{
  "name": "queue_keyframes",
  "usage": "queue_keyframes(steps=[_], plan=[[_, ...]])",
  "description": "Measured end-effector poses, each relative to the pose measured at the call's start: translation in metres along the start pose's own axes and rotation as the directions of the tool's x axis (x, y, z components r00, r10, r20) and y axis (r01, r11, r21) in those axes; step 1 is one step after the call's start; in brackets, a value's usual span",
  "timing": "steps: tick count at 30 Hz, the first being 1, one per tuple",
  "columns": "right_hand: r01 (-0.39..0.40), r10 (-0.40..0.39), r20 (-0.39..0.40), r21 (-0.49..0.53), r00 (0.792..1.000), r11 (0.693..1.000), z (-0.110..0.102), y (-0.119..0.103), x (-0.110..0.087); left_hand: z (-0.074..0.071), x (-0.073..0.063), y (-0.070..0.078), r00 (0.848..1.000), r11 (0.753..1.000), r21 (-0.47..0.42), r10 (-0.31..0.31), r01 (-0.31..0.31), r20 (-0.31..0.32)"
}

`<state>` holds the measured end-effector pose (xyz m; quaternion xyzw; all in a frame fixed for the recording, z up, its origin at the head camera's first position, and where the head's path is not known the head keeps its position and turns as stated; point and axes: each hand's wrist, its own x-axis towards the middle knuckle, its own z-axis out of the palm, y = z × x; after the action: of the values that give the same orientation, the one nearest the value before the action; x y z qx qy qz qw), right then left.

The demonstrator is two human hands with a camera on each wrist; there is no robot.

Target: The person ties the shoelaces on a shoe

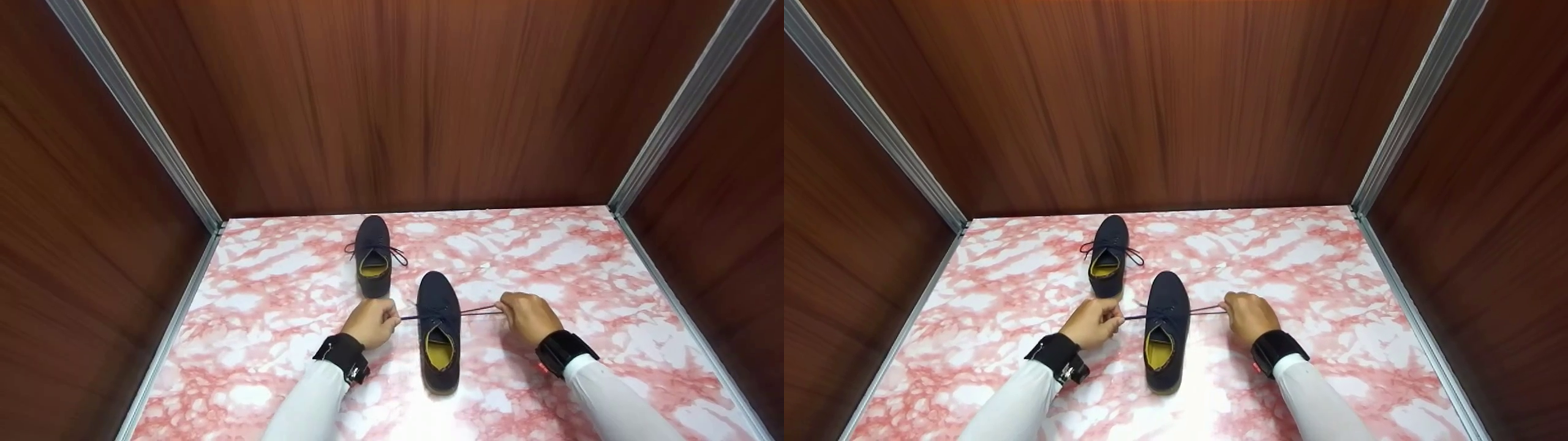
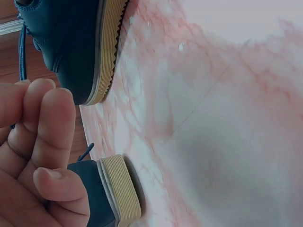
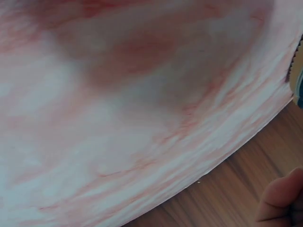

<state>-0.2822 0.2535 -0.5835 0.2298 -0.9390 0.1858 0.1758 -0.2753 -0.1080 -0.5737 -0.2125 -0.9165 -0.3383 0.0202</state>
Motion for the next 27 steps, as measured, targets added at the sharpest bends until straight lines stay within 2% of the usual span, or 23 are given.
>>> queue_keyframes(steps=[5, 11, 15, 18, 20, 23, 27], plan=[[-0.013, 0.013, -0.006, 0.013, 1.000, 1.000, 0.001, 0.005, -0.005, 0.000, 0.001, 0.000, 1.000, 1.000, -0.026, -0.011, 0.011, 0.014], [-0.061, 0.060, 0.018, 0.075, 0.998, 0.995, -0.001, 0.003, -0.009, 0.004, -0.003, -0.002, 0.997, 0.992, -0.098, -0.073, 0.077, 0.040], [-0.125, 0.110, 0.102, 0.161, 0.989, 0.979, 0.000, 0.002, -0.009, 0.010, -0.007, -0.003, 0.988, 0.965, -0.216, -0.136, 0.147, 0.067], [-0.194, 0.155, 0.191, 0.211, 0.969, 0.958, 0.002, 0.000, -0.006, 0.014, -0.008, -0.005, 0.984, 0.940, -0.294, -0.158, 0.176, 0.085], [-0.238, 0.187, 0.229, 0.223, 0.955, 0.945, 0.001, -0.003, -0.004, 0.016, -0.008, -0.005, 0.984, 0.933, -0.313, -0.158, 0.178, 0.088], [-0.281, 0.227, 0.234, 0.232, 0.945, 0.931, -0.003, -0.010, 0.001, 0.018, -0.007, -0.006, 0.985, 0.934, -0.314, -0.154, 0.171, 0.078], [-0.281, 0.236, 0.194, 0.251, 0.952, 0.926, -0.009, -0.024, 0.007, 0.020, -0.008, -0.005, 0.987, 0.934, -0.320, -0.161, 0.161, 0.027]])
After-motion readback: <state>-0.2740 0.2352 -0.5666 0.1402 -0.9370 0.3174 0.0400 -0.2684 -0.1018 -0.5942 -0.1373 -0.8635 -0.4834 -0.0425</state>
